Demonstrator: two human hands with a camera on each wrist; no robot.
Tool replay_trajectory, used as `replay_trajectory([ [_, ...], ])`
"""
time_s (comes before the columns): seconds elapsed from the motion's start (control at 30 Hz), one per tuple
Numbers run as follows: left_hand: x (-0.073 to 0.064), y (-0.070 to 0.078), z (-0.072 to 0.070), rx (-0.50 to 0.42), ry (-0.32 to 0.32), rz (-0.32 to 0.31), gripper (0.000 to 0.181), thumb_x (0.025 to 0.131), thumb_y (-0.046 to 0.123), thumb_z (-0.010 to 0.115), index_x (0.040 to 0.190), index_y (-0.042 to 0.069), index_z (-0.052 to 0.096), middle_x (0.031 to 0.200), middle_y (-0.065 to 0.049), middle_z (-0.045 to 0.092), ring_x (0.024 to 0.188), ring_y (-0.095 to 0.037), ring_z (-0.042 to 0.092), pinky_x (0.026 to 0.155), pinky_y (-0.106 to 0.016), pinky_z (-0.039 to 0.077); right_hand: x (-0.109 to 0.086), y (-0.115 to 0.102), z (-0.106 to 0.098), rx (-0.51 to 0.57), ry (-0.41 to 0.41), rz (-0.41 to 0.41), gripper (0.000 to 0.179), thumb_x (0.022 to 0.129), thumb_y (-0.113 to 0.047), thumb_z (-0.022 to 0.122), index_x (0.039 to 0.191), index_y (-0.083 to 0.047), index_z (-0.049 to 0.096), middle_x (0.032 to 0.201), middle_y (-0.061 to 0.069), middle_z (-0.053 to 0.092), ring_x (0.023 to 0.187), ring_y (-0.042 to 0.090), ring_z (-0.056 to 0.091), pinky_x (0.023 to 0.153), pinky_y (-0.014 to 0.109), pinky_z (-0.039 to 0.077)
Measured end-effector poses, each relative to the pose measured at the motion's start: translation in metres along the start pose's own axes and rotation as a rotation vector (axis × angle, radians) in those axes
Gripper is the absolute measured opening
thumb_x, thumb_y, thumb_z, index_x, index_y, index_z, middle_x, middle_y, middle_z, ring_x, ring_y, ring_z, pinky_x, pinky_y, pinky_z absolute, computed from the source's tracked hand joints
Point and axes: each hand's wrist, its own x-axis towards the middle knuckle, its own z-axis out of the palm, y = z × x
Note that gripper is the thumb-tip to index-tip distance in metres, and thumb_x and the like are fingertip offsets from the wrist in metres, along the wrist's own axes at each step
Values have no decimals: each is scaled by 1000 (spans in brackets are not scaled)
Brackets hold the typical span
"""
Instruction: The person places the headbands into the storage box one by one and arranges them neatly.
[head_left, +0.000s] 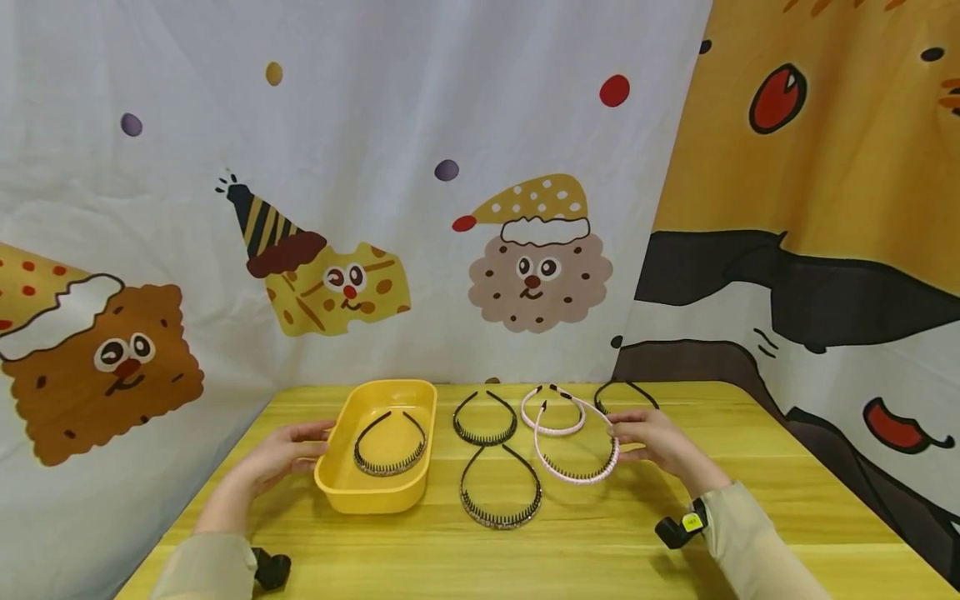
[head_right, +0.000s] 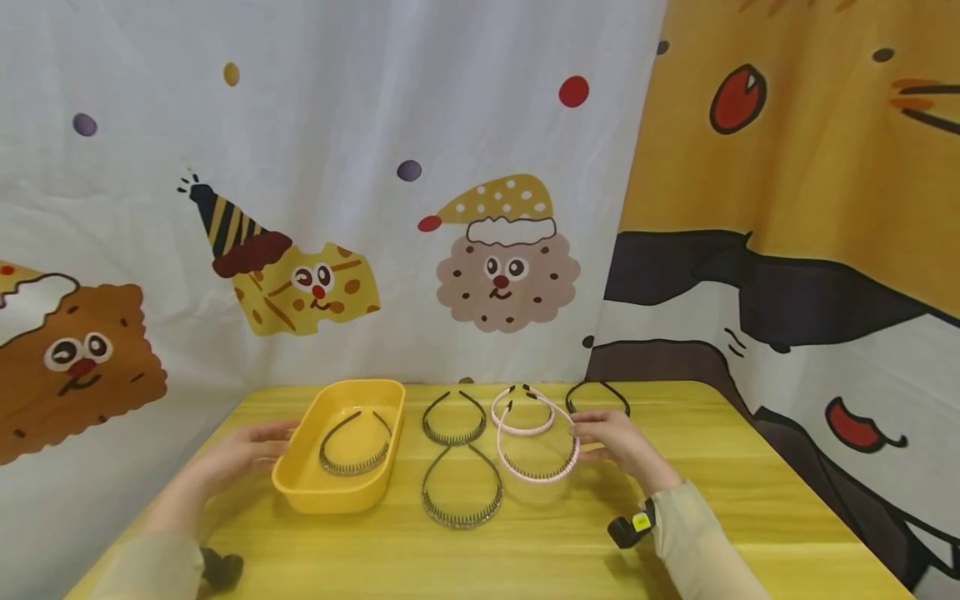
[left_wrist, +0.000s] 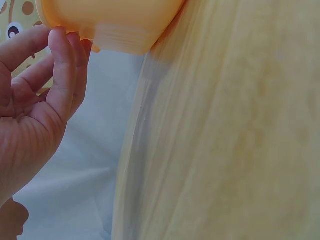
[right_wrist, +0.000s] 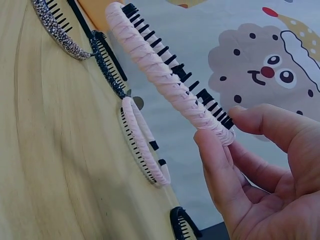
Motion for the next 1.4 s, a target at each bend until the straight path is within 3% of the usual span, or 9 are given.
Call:
replay_trajectory([
  [0.2, -1, 0, 0, 13, -3, -2, 63, 98, 13, 57, 147, -12, 26, 145, -34, 34, 118, -34, 55, 90, -41, 51, 3, -1, 4, -4, -9, -7, 49, 90, -8, 65, 131, 15, 49, 105, 18, 60, 94, 31, 61, 74, 40, 58],
  [0.53, 0, -2, -2, 0, -11, 31, 63, 98, 11, 57, 147, -13, 24, 141, -36, 35, 109, -24, 59, 85, -34, 53, 10, -4, 12, -2, -29, -16, 53, 91, -8, 64, 134, 16, 45, 106, 18, 60, 99, 35, 61, 75, 41, 58],
  [0.7, 0, -1, -1, -1, 2, 17, 64, 97, 11, 58, 148, -11, 26, 142, -35, 35, 107, -20, 60, 84, -33, 53, 13, -6, 17, -11, -29, -16, 51, 91, -7, 63, 133, 15, 47, 107, 22, 59, 100, 38, 59, 74, 41, 58],
  [0.87, 0, 1, 0, 11, -6, 27, 64, 98, 11, 58, 147, -12, 25, 143, -36, 33, 112, -27, 58, 85, -34, 53, 15, -9, 24, -20, -27, -13, 49, 91, -7, 62, 133, 14, 49, 103, 16, 62, 100, 37, 59, 74, 41, 58],
  [1.13, -2, 2, 1, 13, -7, 30, 64, 98, 11, 58, 147, -13, 25, 145, -37, 30, 116, -32, 55, 87, -36, 52, 19, -12, 34, -6, -41, -31, 46, 90, -7, 62, 131, 12, 52, 111, 25, 60, 89, 23, 63, 75, 41, 57],
  [1.4, -1, 2, 1, 17, -13, 34, 63, 98, 11, 57, 147, -13, 26, 147, -36, 27, 119, -35, 54, 89, -38, 52, 22, -14, 45, 9, -54, -45, 48, 89, -7, 64, 131, 13, 51, 112, 24, 58, 97, 33, 61, 74, 41, 58],
])
